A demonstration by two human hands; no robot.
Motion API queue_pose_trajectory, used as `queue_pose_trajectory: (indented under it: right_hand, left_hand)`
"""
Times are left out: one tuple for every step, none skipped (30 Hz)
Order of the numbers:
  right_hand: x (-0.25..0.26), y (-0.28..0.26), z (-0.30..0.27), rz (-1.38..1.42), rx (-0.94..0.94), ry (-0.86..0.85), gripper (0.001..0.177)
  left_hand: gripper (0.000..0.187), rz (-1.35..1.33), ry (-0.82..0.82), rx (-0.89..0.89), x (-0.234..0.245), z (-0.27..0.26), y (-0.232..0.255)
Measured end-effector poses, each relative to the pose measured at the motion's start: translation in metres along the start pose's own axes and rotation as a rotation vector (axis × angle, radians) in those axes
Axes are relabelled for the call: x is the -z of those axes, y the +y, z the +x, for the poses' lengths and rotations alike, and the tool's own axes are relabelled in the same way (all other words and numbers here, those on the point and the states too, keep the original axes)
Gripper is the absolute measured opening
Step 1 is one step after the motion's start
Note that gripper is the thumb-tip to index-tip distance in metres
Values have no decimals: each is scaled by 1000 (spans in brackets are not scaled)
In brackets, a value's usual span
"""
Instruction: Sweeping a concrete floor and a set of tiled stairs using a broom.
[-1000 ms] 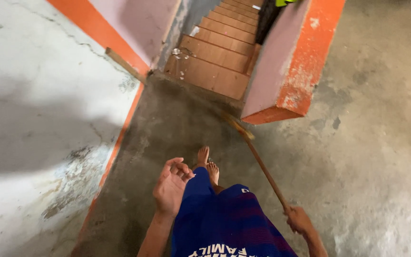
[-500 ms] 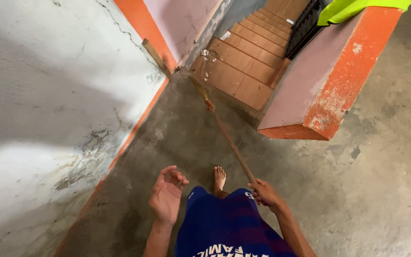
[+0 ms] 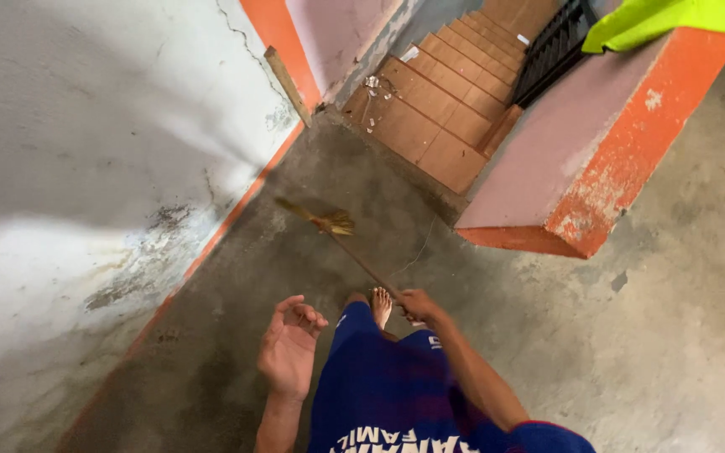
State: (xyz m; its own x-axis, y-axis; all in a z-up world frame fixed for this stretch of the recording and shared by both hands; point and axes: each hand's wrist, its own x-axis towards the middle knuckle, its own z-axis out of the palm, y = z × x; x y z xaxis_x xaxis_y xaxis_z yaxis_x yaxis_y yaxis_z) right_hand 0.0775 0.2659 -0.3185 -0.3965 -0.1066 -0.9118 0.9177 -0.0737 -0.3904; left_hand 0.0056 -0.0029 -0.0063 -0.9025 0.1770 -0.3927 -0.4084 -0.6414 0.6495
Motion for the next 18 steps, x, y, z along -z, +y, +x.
queue_pose_trajectory:
  right_hand:
    - [-5,-10,7,-13,-24,-2,16]
    - [-3,-12,19,-28,-25,-6,16]
    - [-5,-14,32,-80,-15,-18,18]
    - [-7,-16,45,-131,-5,-29,21]
    - [-11,-32,42,-139,-3,-36,21]
    - [-15,-48,39,-221,-1,-31,22]
    - [-17,-64,35,-300,1,-22,23]
    - [-20,-76,40,-305,3,-22,23]
    - [-21,-84,42,-453,20,5,23]
    - [-20,-92,43,-600,37,32,25]
    - [-20,-94,48,-591,30,47,25]
    - [-21,-97,52,-793,81,39,26]
    - [-23,-102,58,-1008,138,26,29]
    - [-21,-111,54,-1011,135,36,29]
    - [-25,-114,49,-1134,189,31,29]
    - [-29,-118,44,-1256,243,24,35]
    - [-23,-114,70,-1253,252,31,35]
    - [-16,-110,96,-1256,281,80,34]
  left_hand:
    - [56,-10,-11,-10,0,0,-2]
    - [56,-18,-3,-21,-2,2,-3]
    - [55,-26,-6,-17,-2,4,-1]
    - [55,-34,-8,-13,-4,6,0]
    - [55,-35,-3,-23,-3,10,0]
    - [54,-25,14,-11,-3,14,0]
    - [54,-16,27,6,-3,20,0]
    - [54,-19,28,1,-4,29,3]
    - [54,-26,29,-2,-6,37,3]
    - [55,-33,29,-4,-9,47,4]
    - [55,-37,18,10,-12,58,2]
    - [54,-34,-5,17,-15,69,0]
    - [54,-34,-24,10,-17,78,0]
    - [54,-42,-31,12,-24,93,2]
    - [54,-43,-35,7,-31,105,5]
    - [53,-43,-40,2,-38,118,8]
    - [53,-39,-49,-2,-46,130,12]
    - [54,-31,-75,-15,-53,141,16]
